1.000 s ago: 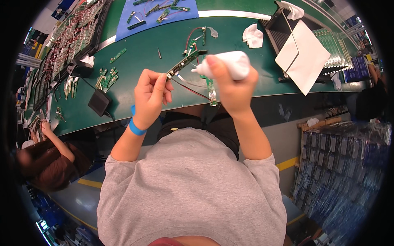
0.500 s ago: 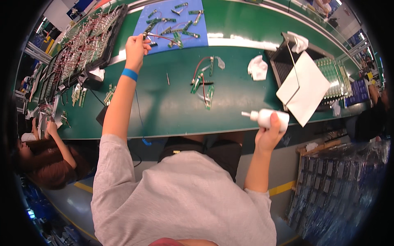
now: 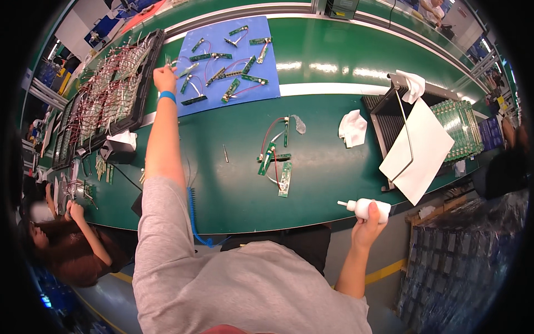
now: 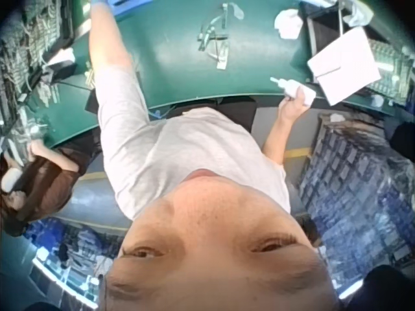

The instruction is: Apply glue to electronic circuit board components using a squeeze bottle.

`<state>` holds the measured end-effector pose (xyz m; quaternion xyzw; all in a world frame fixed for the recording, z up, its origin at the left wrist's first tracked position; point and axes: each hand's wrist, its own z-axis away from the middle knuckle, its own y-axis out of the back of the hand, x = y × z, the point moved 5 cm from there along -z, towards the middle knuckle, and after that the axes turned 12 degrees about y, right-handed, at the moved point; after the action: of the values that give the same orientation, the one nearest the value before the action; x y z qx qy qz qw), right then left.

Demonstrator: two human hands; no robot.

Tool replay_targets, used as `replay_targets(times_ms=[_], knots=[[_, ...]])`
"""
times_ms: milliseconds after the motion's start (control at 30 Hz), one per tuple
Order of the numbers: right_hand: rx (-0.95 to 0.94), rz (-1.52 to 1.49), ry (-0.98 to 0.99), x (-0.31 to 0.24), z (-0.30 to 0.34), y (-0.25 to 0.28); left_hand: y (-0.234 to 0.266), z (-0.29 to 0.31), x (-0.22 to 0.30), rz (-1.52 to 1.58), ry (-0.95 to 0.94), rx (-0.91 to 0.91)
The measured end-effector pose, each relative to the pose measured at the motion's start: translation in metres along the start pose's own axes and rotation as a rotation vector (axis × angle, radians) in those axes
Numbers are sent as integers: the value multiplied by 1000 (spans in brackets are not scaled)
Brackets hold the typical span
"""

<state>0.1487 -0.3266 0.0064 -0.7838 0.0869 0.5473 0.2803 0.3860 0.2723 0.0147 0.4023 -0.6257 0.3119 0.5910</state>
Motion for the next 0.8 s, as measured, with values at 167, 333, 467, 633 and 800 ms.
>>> replay_targets(times_ms=[167, 333, 467, 633, 800], knots=[[-48, -26, -39, 7, -1, -8, -2, -18, 2, -23, -95, -117], [-32, -8, -32, 7, -1, -13, 6, -40, -27, -254, 49, -53], [-23, 3, -42, 5, 2, -16, 10, -44, -50, -453, 208, -78], [39, -41, -44, 6, 10, -16, 16, -28, -27, -813, 245, -191], [-86, -149, -17, -2, 19, -20, -18, 99, 29, -290, 230, -896]])
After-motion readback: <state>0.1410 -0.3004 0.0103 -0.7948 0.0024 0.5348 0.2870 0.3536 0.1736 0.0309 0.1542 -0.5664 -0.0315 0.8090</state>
